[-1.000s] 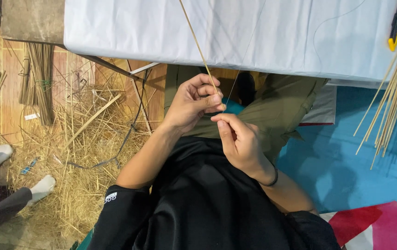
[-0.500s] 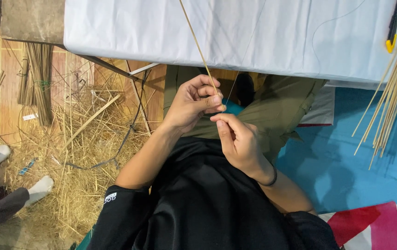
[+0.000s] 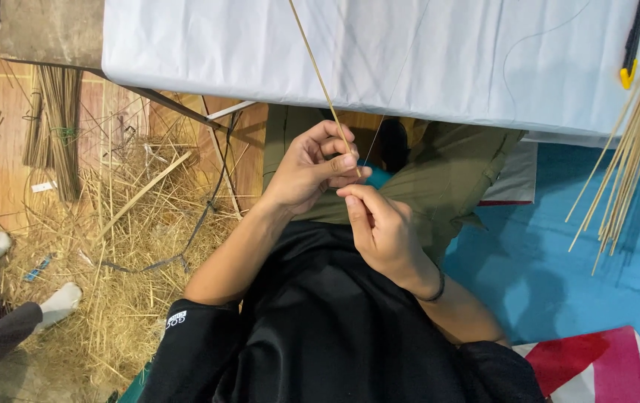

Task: Assembling a frame by tying thin bamboo sticks together with thread

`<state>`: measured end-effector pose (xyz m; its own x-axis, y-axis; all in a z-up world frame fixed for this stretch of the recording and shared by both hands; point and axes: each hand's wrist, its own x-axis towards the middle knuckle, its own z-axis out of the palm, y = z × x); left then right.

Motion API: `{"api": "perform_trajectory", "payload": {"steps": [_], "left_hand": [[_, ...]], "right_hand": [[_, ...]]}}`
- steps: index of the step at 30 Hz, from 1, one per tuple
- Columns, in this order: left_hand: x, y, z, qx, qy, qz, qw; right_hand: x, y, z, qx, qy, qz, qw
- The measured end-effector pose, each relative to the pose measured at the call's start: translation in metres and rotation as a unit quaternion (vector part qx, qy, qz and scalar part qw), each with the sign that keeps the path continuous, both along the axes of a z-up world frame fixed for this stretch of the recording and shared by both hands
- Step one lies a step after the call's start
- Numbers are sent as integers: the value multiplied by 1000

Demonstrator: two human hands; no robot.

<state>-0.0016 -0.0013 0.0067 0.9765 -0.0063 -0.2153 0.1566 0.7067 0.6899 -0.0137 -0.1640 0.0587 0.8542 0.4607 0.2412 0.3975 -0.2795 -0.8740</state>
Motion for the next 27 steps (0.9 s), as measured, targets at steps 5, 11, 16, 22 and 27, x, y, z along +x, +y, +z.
{"api": "perform_trajectory", "payload": {"steps": [5, 11, 16, 22, 27], "left_hand": [[-1, 2, -5, -17, -5, -6, 1000], [-1, 4, -5, 5, -1, -11, 1000], [-1, 7, -14, 15, -1, -20, 1000], [-4, 15, -36, 34, -28, -42, 998], [-8, 23, -51, 39, -31, -51, 997]], "right_hand": [[0, -1, 5, -13, -9, 3, 1000], [0, -2, 2, -24, -42, 4, 999], [-1, -8, 4, -64, -84, 16, 994], [20, -22, 22, -158, -65, 57, 984], [71, -12, 56, -178, -43, 151, 971]]}}
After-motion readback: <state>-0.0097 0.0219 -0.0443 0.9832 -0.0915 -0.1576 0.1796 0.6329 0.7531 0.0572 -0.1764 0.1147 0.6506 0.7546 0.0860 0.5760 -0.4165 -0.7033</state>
